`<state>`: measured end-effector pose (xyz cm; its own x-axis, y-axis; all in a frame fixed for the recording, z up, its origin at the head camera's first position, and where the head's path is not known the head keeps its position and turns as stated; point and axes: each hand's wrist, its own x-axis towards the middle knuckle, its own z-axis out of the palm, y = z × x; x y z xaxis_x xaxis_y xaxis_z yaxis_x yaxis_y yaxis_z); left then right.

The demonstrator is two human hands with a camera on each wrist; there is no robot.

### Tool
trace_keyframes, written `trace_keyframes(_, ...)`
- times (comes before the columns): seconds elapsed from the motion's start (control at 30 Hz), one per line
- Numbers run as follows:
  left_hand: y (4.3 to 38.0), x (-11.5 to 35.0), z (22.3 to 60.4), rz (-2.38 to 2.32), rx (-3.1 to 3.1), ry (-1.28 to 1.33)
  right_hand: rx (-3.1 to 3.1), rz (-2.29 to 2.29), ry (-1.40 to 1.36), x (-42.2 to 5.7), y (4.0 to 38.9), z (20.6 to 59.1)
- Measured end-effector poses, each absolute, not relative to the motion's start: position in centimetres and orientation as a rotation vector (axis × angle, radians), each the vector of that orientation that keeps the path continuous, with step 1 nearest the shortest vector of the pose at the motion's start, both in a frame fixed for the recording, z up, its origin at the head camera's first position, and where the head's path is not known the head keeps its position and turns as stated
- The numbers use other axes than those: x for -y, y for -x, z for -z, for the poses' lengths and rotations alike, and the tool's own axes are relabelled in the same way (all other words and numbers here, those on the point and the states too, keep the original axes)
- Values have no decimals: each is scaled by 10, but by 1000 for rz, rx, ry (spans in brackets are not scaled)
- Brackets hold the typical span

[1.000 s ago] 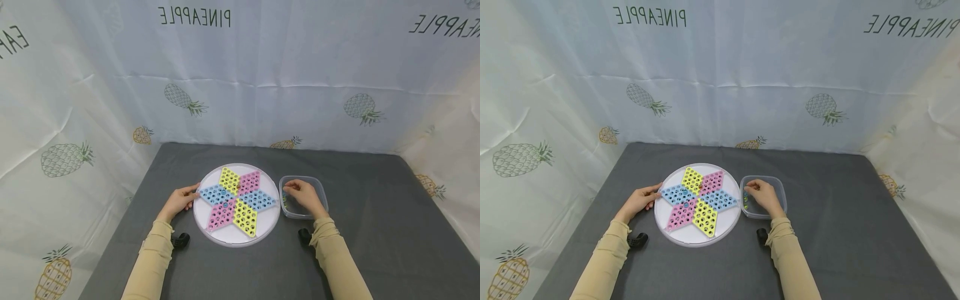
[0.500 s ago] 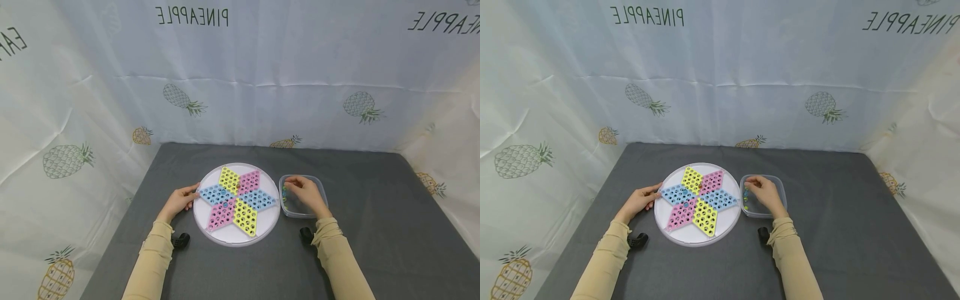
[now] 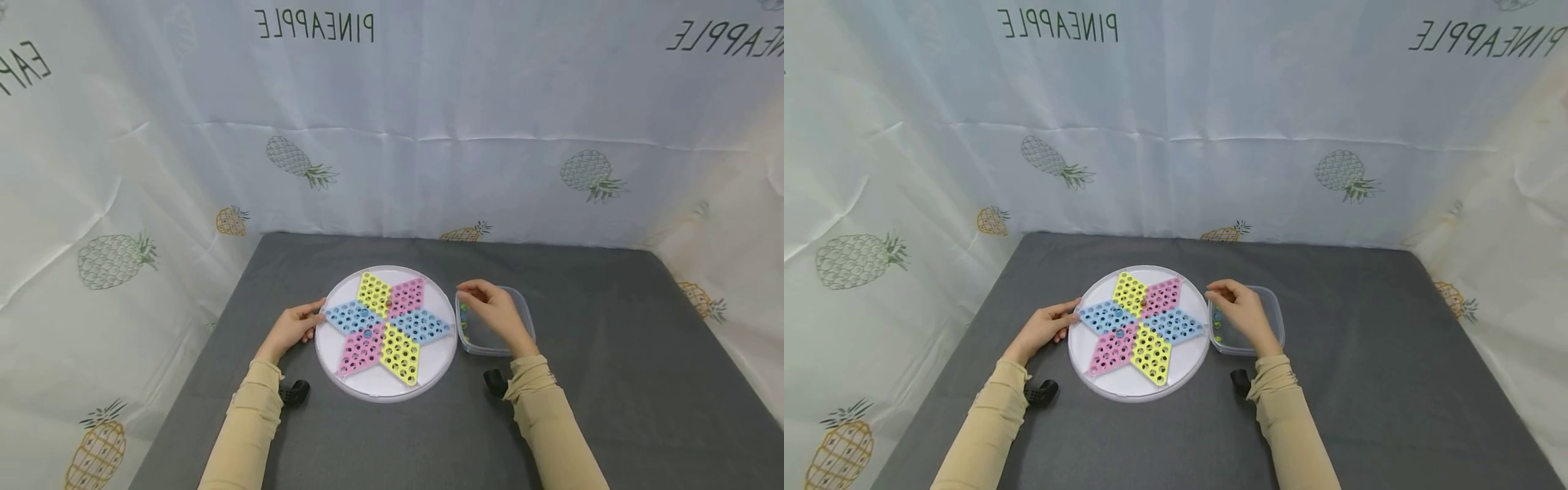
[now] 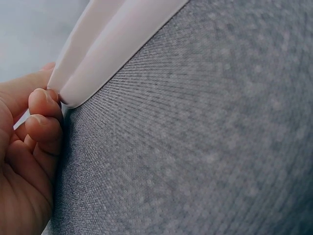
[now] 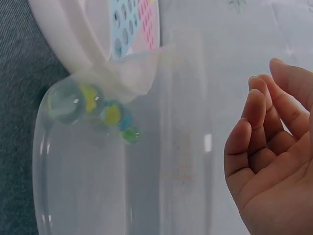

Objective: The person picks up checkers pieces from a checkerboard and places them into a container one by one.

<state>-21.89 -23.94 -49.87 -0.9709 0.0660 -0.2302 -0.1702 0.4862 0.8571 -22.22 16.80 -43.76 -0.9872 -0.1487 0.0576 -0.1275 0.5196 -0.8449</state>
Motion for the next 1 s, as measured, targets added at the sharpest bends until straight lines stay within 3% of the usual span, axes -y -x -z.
trace_keyframes(0.53, 218, 239, 497, -1471, -2502, 98, -2653, 1558, 369, -123, 208, 423)
trace_keyframes(1.0, 220, 240, 500, -1483, -2490, 77, -2540, 1661, 543, -79, 204, 445)
